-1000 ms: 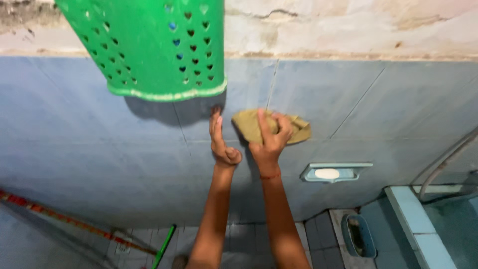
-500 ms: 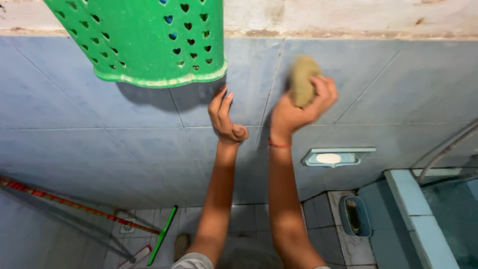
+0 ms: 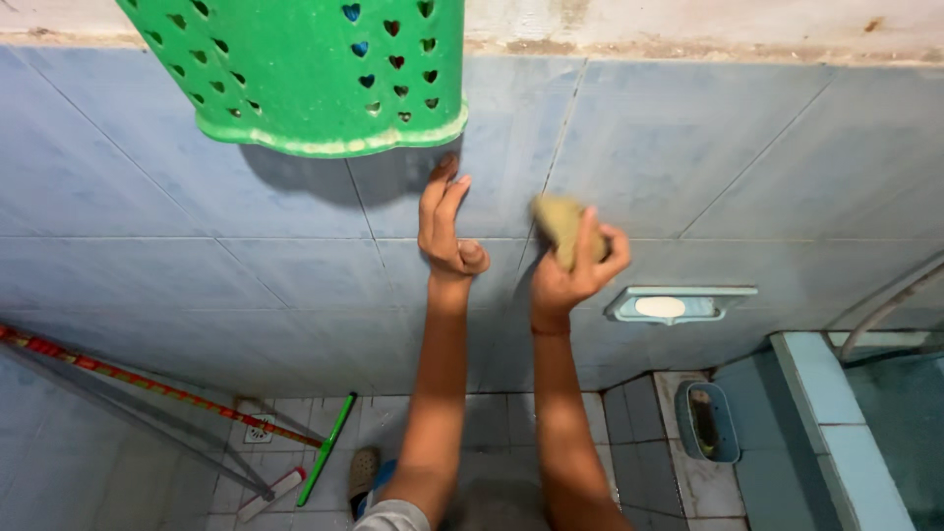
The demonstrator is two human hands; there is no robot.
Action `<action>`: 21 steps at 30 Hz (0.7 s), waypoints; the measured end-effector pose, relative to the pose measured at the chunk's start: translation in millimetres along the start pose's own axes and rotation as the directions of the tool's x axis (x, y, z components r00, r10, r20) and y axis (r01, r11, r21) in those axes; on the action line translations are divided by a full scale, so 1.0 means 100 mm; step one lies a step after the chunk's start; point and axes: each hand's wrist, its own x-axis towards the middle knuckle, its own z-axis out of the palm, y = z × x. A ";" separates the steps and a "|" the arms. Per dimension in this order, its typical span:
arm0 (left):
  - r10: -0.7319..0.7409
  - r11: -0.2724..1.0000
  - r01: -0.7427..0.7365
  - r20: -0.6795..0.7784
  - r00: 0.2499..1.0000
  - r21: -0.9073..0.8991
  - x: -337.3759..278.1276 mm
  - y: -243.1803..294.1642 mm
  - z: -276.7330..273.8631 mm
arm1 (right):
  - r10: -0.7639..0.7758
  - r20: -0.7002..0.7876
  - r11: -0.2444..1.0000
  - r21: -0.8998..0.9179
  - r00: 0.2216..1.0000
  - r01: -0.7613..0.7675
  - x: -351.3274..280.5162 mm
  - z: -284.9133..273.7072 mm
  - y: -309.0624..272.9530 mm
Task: The person wipes the tiled bathroom wall using a cloth, moving it repeatedly across different sections of the tiles.
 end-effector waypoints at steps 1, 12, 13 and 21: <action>-0.012 1.000 0.012 -0.010 1.000 -0.010 -0.01 -0.02 0.02 | 0.064 -0.084 0.997 0.041 0.994 -0.060 0.15 0.11 -0.14; -0.069 0.998 0.069 -0.023 0.997 -0.007 -0.09 0.01 0.04 | -0.286 0.110 0.958 0.069 0.952 0.280 0.03 0.09 -0.26; -0.096 0.995 0.095 -0.009 0.995 -0.032 -0.12 0.02 0.03 | -0.304 0.151 0.953 0.040 0.941 0.301 -0.12 0.06 -0.12; -0.290 0.951 0.248 0.252 0.923 0.186 -0.49 0.07 -0.06 | 0.001 -0.124 1.000 -0.012 0.992 -0.002 0.34 0.24 -0.09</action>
